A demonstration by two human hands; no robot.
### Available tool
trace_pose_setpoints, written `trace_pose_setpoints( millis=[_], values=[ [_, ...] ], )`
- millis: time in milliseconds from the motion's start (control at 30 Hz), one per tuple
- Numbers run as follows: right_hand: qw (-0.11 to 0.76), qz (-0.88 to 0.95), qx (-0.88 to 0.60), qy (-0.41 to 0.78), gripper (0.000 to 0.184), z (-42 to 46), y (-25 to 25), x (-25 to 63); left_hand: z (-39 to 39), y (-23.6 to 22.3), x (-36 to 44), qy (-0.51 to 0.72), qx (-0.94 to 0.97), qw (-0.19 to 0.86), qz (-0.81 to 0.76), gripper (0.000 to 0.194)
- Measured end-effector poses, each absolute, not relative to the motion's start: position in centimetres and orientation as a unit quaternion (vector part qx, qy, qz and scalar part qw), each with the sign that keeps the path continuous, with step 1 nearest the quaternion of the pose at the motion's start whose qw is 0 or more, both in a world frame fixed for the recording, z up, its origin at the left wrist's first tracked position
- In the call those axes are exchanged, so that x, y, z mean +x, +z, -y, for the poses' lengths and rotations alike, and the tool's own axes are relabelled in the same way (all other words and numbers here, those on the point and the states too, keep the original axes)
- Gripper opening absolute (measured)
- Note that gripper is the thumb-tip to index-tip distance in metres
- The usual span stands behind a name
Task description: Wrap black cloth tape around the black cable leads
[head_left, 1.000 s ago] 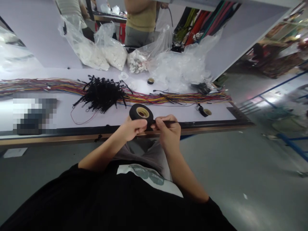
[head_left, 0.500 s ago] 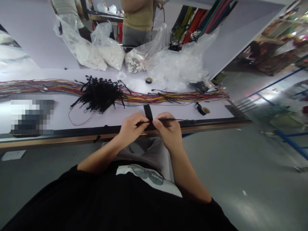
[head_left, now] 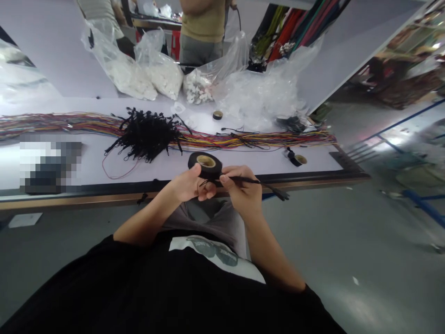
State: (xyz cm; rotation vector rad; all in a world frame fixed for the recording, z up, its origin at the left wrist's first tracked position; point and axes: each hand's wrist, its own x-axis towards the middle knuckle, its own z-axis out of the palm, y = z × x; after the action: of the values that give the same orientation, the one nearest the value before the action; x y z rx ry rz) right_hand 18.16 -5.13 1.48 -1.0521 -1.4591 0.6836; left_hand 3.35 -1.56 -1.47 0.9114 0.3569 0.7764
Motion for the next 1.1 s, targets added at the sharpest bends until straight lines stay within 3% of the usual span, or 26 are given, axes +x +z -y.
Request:
trace_pose_setpoints(
  millis=[100,200,267,333,433,533,700,800,967,1100],
  values=[
    [0.566,0.603,-0.473,0.305,0.016,4.9,1.5,18.4,1.5,-1.3,3.1,0.389,0.461,0.78,-0.167,0.066],
    [0.58,0.553,-0.525,0.288,0.018,4.5,1.3,19.0,2.5,-0.4,2.7,0.429,0.55,0.683,-0.218,0.067],
    [0.577,0.543,-0.54,0.283,0.017,4.3,1.4,19.5,3.0,0.1,2.4,0.405,0.608,0.653,-0.201,0.08],
    [0.559,0.56,-0.536,0.295,0.017,4.3,1.7,19.8,3.1,0.3,2.3,0.36,0.626,0.673,-0.159,0.081],
    [0.539,0.608,-0.502,0.297,0.018,4.3,2.6,19.7,2.6,0.2,3.0,0.392,0.604,0.651,-0.24,0.049],
    [0.528,0.649,-0.491,0.243,0.015,4.5,3.1,19.3,2.3,0.1,4.3,0.456,0.609,0.531,-0.374,0.018],
    [0.484,0.661,-0.527,0.224,0.006,4.9,2.5,18.8,3.3,0.5,5.3,0.482,0.631,0.412,-0.446,0.01],
    [0.508,0.65,-0.533,0.189,0.007,4.9,2.0,18.8,3.5,0.5,5.3,0.495,0.57,0.499,-0.425,0.011],
    [0.518,0.66,-0.501,0.213,0.009,4.8,1.7,18.7,2.1,-0.1,4.5,0.446,0.404,0.748,-0.28,0.044],
    [0.526,0.652,-0.489,0.245,0.014,4.9,1.8,18.6,0.8,-1.1,3.4,0.354,0.396,0.825,-0.193,0.055]
  ],
)
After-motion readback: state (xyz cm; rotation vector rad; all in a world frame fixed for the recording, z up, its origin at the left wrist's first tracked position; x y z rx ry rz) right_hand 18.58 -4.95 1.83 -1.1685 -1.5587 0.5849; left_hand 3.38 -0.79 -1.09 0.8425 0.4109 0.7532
